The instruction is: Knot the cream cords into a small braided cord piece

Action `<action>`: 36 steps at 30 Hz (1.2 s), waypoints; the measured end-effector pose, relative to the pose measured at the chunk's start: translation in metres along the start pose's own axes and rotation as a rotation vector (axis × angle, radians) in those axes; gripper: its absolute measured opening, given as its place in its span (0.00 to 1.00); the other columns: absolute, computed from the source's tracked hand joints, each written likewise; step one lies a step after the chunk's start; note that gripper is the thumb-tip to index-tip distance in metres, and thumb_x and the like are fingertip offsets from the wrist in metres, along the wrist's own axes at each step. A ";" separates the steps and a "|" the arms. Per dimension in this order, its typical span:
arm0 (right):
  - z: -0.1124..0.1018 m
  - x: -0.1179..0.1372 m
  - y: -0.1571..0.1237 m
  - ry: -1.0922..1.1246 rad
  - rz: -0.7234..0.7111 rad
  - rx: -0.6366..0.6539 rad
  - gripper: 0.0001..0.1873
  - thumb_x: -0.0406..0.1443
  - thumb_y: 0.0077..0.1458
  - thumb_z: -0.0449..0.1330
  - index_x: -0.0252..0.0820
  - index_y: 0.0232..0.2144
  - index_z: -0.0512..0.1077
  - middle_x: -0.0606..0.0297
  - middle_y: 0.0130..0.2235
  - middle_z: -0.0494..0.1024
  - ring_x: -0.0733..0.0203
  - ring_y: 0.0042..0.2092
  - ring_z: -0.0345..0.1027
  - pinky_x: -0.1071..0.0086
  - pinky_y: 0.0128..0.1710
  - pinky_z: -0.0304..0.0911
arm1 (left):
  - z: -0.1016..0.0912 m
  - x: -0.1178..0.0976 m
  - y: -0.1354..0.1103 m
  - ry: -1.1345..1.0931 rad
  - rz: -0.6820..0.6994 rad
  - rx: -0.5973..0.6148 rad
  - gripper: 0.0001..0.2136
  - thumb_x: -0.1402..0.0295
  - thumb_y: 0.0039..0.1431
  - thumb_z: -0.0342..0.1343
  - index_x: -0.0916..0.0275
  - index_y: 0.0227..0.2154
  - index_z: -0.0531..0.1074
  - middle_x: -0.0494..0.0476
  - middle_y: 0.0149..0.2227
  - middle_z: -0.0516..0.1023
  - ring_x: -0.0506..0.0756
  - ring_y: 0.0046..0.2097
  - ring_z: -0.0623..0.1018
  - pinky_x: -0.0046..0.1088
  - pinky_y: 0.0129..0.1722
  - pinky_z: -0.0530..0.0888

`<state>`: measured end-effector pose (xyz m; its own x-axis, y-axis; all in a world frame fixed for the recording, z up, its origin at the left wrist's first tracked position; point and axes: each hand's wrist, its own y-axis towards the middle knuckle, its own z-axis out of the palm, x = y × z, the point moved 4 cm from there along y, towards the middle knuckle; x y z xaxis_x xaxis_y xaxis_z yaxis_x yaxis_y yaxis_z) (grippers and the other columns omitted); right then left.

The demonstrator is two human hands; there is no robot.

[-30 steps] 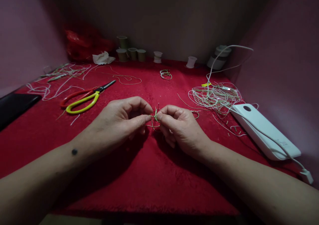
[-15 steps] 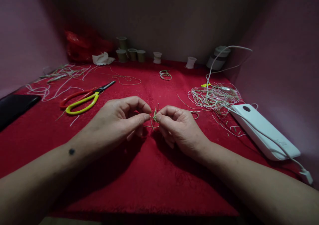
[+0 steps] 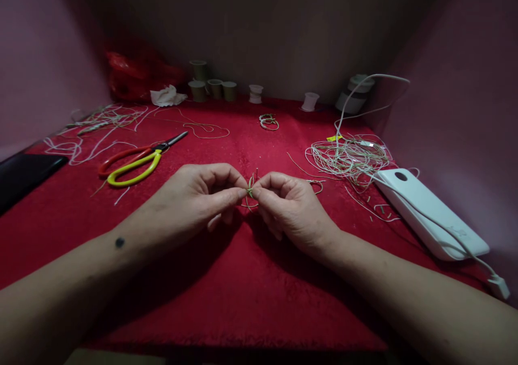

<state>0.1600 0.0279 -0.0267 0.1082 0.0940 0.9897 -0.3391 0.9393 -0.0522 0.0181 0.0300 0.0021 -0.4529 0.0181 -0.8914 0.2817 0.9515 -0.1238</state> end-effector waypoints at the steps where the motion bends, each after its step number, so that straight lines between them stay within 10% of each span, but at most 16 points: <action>1: 0.000 0.000 0.000 0.000 0.001 0.001 0.09 0.34 0.55 0.58 0.39 0.24 0.65 0.79 0.14 0.62 0.77 0.13 0.50 0.81 0.12 0.47 | 0.000 0.000 0.000 0.007 0.000 -0.001 0.05 0.66 0.56 0.56 0.62 0.29 0.72 0.45 0.16 0.70 0.46 0.18 0.66 0.18 0.17 0.63; 36: -0.003 -0.004 0.002 0.125 0.082 0.048 0.09 0.38 0.54 0.61 0.40 0.27 0.66 0.77 0.17 0.68 0.75 0.12 0.53 0.80 0.09 0.48 | 0.001 -0.006 -0.003 0.298 0.207 -0.139 0.07 0.65 0.57 0.52 0.61 0.30 0.73 0.51 0.26 0.76 0.51 0.29 0.73 0.23 0.29 0.69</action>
<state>0.1617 0.0306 -0.0310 0.1925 0.2127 0.9580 -0.3952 0.9104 -0.1227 0.0211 0.0264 0.0076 -0.6300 0.2835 -0.7230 0.2849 0.9504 0.1245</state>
